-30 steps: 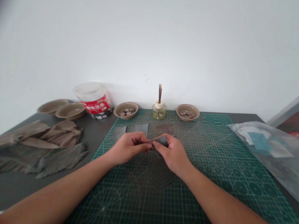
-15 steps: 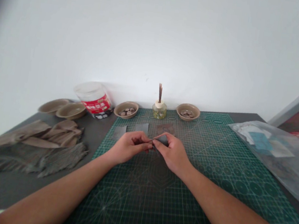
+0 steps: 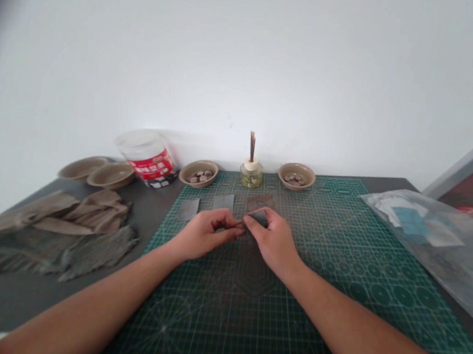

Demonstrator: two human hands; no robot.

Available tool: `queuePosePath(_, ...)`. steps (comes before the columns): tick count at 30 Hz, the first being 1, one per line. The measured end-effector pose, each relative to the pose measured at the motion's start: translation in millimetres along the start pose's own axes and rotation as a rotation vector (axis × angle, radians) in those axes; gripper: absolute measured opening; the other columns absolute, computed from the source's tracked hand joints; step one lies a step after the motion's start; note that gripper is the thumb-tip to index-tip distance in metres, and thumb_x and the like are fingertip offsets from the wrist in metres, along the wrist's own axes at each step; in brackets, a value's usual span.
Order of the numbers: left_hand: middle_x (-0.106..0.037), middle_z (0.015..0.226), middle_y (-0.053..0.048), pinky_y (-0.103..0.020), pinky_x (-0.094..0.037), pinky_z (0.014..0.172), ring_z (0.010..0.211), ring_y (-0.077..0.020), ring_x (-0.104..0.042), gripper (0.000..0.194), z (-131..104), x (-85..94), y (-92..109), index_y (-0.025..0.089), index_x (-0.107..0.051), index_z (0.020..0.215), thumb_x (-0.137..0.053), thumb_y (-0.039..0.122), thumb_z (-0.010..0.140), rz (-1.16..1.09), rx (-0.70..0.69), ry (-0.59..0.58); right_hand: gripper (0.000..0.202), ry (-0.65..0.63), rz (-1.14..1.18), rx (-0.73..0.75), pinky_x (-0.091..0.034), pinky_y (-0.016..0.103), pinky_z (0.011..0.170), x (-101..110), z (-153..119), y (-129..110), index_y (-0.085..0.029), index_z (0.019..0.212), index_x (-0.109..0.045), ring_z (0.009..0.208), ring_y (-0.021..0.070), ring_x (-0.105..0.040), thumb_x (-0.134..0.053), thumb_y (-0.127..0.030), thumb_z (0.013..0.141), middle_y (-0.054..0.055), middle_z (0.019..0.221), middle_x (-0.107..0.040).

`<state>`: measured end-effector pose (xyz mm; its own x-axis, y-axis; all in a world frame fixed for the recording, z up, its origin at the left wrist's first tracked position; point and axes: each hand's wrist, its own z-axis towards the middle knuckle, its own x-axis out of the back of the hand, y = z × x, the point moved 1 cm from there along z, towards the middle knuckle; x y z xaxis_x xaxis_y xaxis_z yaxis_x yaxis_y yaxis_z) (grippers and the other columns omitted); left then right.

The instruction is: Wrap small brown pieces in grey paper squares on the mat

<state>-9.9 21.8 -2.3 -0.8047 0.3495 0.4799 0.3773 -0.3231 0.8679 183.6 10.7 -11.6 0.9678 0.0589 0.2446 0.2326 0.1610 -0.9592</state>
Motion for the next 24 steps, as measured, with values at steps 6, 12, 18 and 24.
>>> queuePosePath(6,-0.066,0.076,-0.001,-0.024,-0.044,0.060,0.067,-0.0127,-0.058,0.025,0.7,3.1,0.5,0.016,-0.062,0.083,-0.067,0.040,0.087,-0.027,0.006,0.018,0.020,-0.077,0.078,-0.017,-0.046,0.029,0.065,0.7,0.3,-2.0,-0.021,0.088,-0.069,0.072,0.0176,-0.062,-0.066,-0.040,0.088,0.001,0.078,-0.069)
queuePosePath(12,-0.065,0.074,-0.001,-0.024,-0.045,0.060,0.067,-0.0129,-0.059,0.022,0.9,-0.5,-2.8,0.017,-0.061,0.082,-0.068,0.037,0.087,-0.051,0.006,-0.021,0.019,0.011,-0.024,0.031,-0.047,0.030,0.070,0.3,4.7,-1.1,-0.020,0.087,-0.068,0.075,0.0187,-0.062,-0.067,-0.039,0.087,0.001,0.080,-0.069)
queuePosePath(18,-0.067,0.076,-0.001,-0.025,-0.049,0.064,0.068,-0.0135,-0.064,0.015,1.3,-2.4,-1.2,0.017,-0.060,0.093,-0.068,0.027,0.085,-0.178,0.020,0.015,0.039,0.105,0.218,-0.048,-0.045,0.026,0.058,-1.7,3.5,8.0,-0.023,0.111,-0.055,0.065,0.0147,-0.056,-0.070,-0.046,0.084,-0.002,0.082,-0.061)
queuePosePath(24,-0.066,0.078,0.000,-0.023,-0.049,0.064,0.071,-0.0130,-0.065,0.018,-0.5,-8.7,8.4,0.017,-0.055,0.090,-0.070,0.021,0.081,-0.334,0.010,0.027,0.065,-0.034,0.208,0.012,-0.046,0.027,0.059,-5.4,-1.3,4.4,-0.027,0.115,-0.034,0.063,0.0145,-0.055,-0.079,-0.050,0.075,-0.005,0.082,-0.058)
